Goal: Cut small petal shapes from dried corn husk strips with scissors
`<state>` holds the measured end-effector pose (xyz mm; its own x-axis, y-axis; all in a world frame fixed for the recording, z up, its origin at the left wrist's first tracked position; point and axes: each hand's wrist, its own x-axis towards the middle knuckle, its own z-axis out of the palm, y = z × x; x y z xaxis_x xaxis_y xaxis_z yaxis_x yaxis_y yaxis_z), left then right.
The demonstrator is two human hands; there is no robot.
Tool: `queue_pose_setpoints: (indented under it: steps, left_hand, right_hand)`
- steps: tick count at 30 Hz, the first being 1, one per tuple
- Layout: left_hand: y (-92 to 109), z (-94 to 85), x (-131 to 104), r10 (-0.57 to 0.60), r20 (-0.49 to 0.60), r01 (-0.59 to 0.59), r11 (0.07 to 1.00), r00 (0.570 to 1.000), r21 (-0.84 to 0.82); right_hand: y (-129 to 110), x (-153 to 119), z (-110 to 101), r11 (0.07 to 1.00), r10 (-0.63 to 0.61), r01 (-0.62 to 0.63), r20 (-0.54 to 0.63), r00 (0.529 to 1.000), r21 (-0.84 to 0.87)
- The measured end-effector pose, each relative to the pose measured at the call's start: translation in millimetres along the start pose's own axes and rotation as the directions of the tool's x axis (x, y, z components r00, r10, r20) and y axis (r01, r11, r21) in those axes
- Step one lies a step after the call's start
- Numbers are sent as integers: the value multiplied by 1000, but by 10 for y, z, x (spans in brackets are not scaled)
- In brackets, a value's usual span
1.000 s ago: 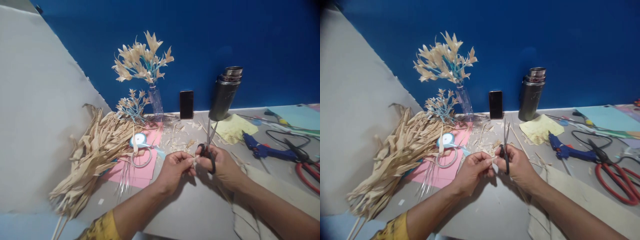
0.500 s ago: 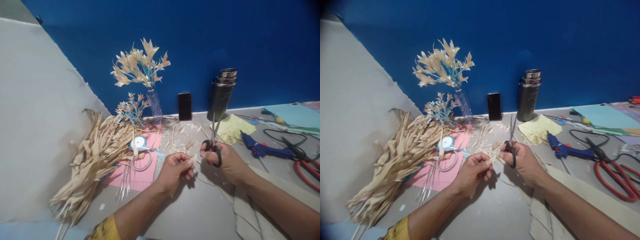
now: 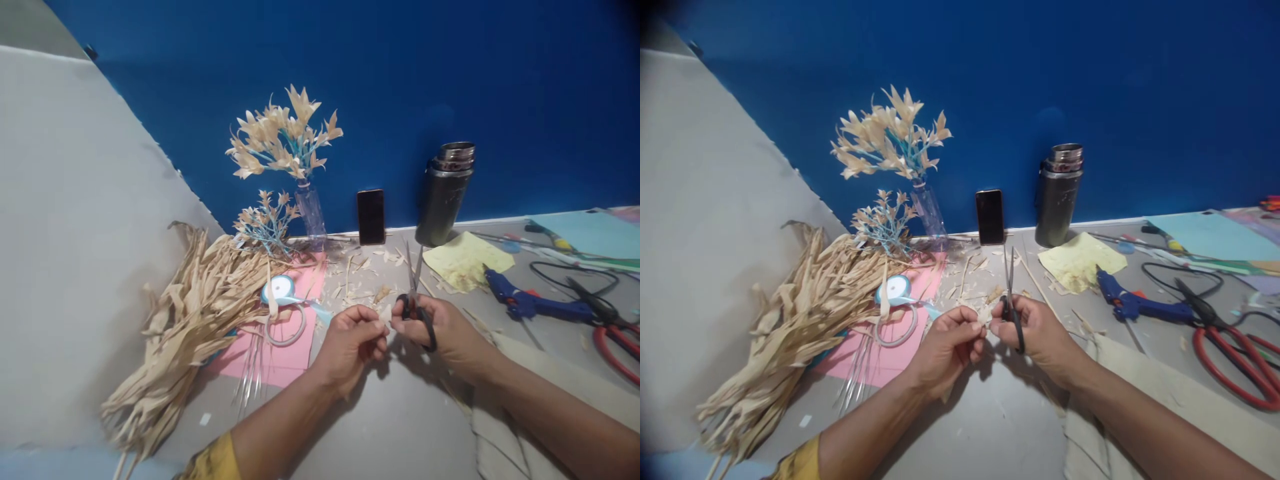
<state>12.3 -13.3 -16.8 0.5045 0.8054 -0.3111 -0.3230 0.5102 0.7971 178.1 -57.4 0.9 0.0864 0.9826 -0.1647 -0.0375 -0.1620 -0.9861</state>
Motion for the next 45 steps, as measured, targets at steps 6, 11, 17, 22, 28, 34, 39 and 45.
queue_pose_setpoints:
  steps: [6, 11, 17, 22, 28, 34, 39, 45]
  left_hand:
    - [-46, 30, -10, 16, 28, -18, 995, 999, 95]
    - [-9, 14, -26, 10, 74, -22, 986, 997, 168]
    - [87, 72, -72, 79, 68, -97, 946, 995, 309]
    - [180, 195, -104, 98, 106, -137, 871, 990, 472]
    - [285, 294, -24, 74, 145, -139, 847, 987, 514]
    - [584, 358, 529, 246, 148, -282, 716, 958, 638]
    - [616, 331, 1338, 377, 57, -247, 477, 924, 843]
    - [582, 351, 1845, 382, 21, -189, 406, 924, 894]
  right_hand:
    - [-6, -27, 40, 998, -46, 46, 5, 999, 35]
    - [-45, -28, -21, 999, -48, 48, -50, 998, -7]
    - [-69, -28, -71, 996, -83, 83, -23, 996, -33]
    - [-103, -66, -62, 971, -185, 191, 50, 981, -145]
    - [-132, -35, -119, 971, -226, 227, 23, 974, -74]
    - [-227, 38, -226, 984, -155, 166, -168, 974, 57]
    - [-232, 156, -409, 982, -173, 188, -266, 948, 32]
    - [-146, 311, -604, 962, -248, 270, -329, 911, 24]
